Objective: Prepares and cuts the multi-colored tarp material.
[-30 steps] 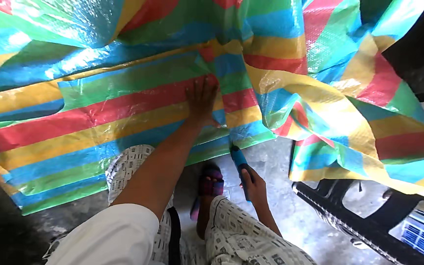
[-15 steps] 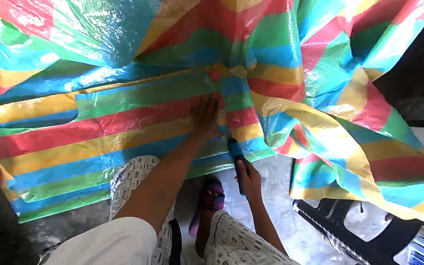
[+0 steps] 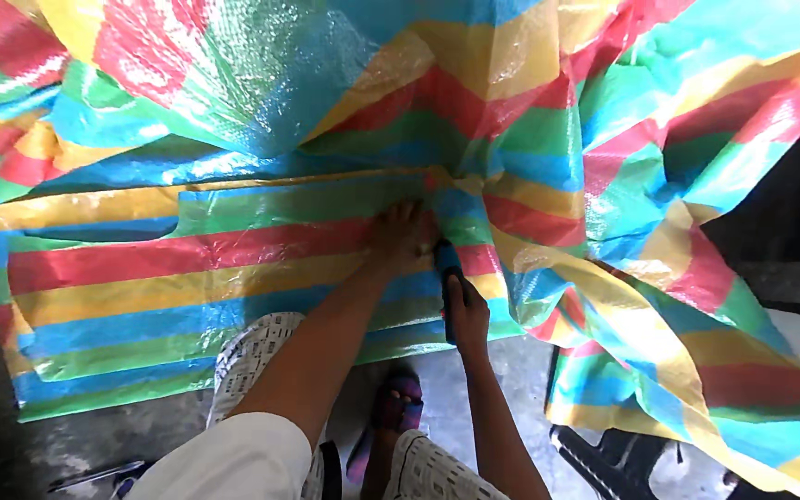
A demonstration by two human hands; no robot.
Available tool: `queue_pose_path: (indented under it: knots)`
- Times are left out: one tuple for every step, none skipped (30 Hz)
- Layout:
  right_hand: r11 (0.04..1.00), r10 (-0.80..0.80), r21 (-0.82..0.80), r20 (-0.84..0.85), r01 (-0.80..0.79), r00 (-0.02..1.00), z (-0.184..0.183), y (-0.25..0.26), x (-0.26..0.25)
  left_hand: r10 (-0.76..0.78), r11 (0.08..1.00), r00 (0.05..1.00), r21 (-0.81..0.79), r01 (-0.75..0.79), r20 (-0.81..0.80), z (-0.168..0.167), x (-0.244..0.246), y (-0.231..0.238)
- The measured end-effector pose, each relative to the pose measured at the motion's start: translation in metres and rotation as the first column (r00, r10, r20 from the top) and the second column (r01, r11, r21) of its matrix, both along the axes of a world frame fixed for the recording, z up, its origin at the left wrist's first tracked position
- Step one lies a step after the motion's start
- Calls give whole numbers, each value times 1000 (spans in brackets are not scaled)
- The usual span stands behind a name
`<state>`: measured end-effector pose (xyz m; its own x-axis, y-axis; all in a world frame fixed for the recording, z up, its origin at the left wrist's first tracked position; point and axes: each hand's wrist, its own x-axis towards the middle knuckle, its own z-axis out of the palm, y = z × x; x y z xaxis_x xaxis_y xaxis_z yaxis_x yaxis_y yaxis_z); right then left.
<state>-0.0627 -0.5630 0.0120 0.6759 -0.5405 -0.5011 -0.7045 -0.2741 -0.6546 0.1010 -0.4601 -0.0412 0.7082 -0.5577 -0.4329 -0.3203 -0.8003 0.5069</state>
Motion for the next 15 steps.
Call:
queue_pose_path:
  knots:
    - [1000, 10, 1, 3, -10, 1000, -2, -1, 6, 2, 1000, 1000, -8, -2, 0, -2, 1, 1]
    - [1000, 23, 0, 2, -23, 1000, -3, -3, 12, 3, 1000, 1000, -17, -3, -14, -3, 2, 2]
    - [999, 34, -3, -2, -34, 999, -3, -4, 18, 1, 1000, 1000, -29, -2, -24, -4, 4, 3]
    - [999, 41, -2, -9, -41, 999, -4, -5, 25, 2, 999, 1000, -39, -3, -27, -6, 5, 4]
    - [999, 47, -5, -9, -47, 999, -4, -6, 32, -1, 999, 1000, -43, 0, -26, -7, 5, 4]
    - [999, 52, -11, 1, -52, 999, -5, -7, 38, -7, 999, 999, -36, 6, -31, -7, 7, 4]
    - [998, 59, -21, 17, -58, 998, -7, -9, 44, -9, 1000, 999, -28, 8, -42, -5, 8, 4]
    - [997, 69, -27, 20, -68, 997, -8, -10, 50, -10, 1000, 999, -18, 9, -53, -2, 9, 4]
    - [997, 77, -27, 6, -77, 997, -8, -11, 57, -9, 1000, 998, -16, 8, -59, 1, 10, 5]
    - [996, 83, -30, -6, -84, 996, -7, -13, 64, -8, 1000, 998, -11, 7, -64, 4, 10, 5]
    - [995, 91, -34, -14, -91, 996, -7, -14, 72, -4, 1000, 997, -13, 3, -77, 6, 11, 5]
    - [994, 103, -42, -19, -104, 994, -7, -16, 78, -3, 1000, 997, -19, 1, -71, 5, 10, 6]
    - [992, 118, -53, -19, -119, 993, -7, -17, 84, -3, 1000, 998, -20, 2, -60, 0, 10, 6]
    - [990, 129, -55, -21, -130, 991, -6, -18, 89, -2, 1000, 998, -23, 1, -56, -4, 9, 6]
    - [989, 136, -59, -22, -137, 990, -5, -19, 94, -3, 1000, 998, -17, 2, -56, -7, 9, 6]
